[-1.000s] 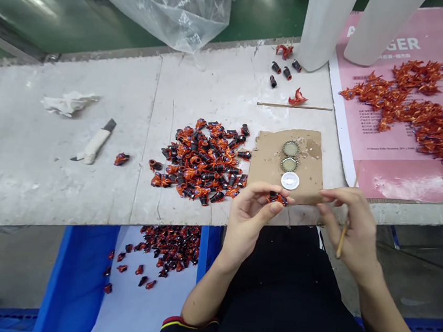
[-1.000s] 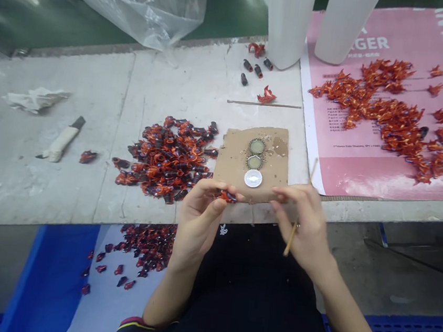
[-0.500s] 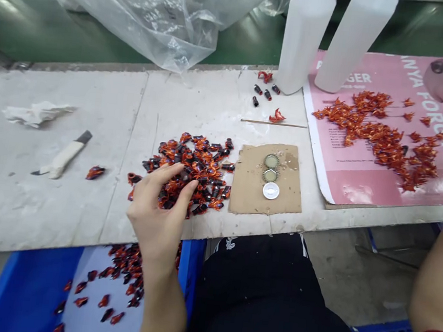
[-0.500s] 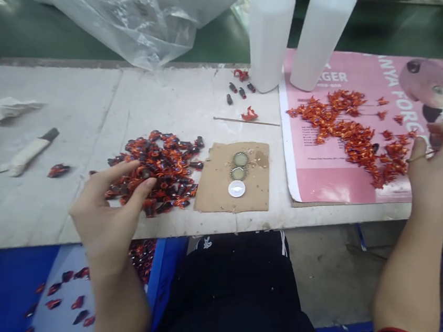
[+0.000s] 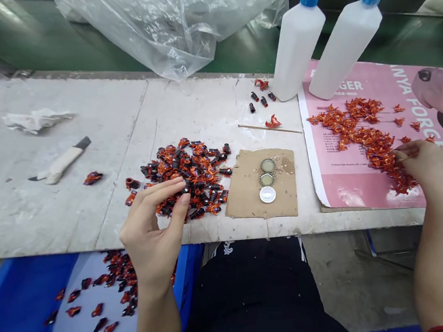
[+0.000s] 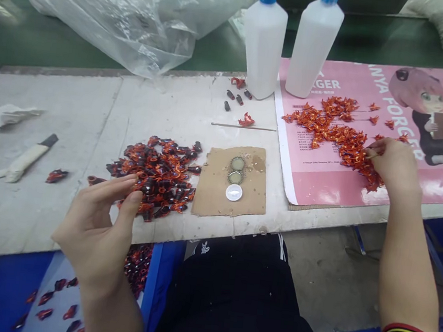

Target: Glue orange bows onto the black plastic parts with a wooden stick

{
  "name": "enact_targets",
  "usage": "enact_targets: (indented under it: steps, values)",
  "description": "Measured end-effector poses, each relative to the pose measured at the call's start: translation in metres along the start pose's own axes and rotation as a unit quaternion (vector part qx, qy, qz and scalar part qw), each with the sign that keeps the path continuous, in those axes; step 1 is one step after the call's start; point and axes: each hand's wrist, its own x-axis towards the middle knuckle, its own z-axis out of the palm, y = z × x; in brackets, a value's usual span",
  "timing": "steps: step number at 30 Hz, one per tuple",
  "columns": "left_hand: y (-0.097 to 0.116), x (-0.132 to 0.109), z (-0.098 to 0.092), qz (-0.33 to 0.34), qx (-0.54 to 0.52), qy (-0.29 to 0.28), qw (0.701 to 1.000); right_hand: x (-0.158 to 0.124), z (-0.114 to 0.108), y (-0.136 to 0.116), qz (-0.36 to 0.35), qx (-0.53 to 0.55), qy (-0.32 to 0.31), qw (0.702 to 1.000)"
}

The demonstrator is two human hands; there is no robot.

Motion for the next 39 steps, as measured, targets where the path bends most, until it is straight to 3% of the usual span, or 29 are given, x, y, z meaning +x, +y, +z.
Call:
enact_targets:
  steps: [3,6,7,9,11,14,17,27,33,36,39]
  values:
    - [0.002,-0.003,0.002,0.016,-0.018,-0.006,1.0,-0.01,-0.018,-0.014,0.071,0.01,0.067,0.995]
    - [0.008,-0.01,0.01,0.03,-0.047,-0.026,0.998,-0.047,-0.036,-0.049,0.014,0.174,0.163,0.971]
    - [0.011,-0.013,0.015,0.04,-0.057,-0.039,0.997,-0.064,-0.039,-0.064,-0.046,0.265,0.148,0.952]
    - [0.019,-0.017,0.025,0.08,-0.073,-0.076,0.991,-0.101,-0.042,-0.098,-0.155,0.43,0.031,0.889]
    - [0.028,-0.021,0.035,0.128,-0.081,-0.123,0.981,-0.134,-0.041,-0.129,-0.225,0.49,-0.08,0.838]
    - [0.038,-0.026,0.046,0.165,-0.098,-0.185,0.964,-0.163,-0.037,-0.16,-0.257,0.524,-0.167,0.794]
    - [0.04,-0.029,0.05,0.158,-0.124,-0.196,0.96,-0.171,-0.033,-0.171,-0.256,0.541,-0.225,0.768]
    - [0.033,-0.028,0.047,0.123,-0.141,-0.187,0.964,-0.166,-0.022,-0.175,-0.295,0.528,-0.226,0.764]
    - [0.019,-0.033,0.049,0.018,-0.118,-0.152,0.981,-0.153,-0.009,-0.165,-0.293,0.551,-0.116,0.772]
    - [0.015,-0.034,0.053,0.011,-0.137,-0.156,0.978,-0.15,-0.004,-0.163,-0.296,0.577,-0.04,0.76]
    - [0.013,-0.034,0.056,0.013,-0.166,-0.168,0.972,-0.152,0.0,-0.163,-0.302,0.546,0.022,0.781]
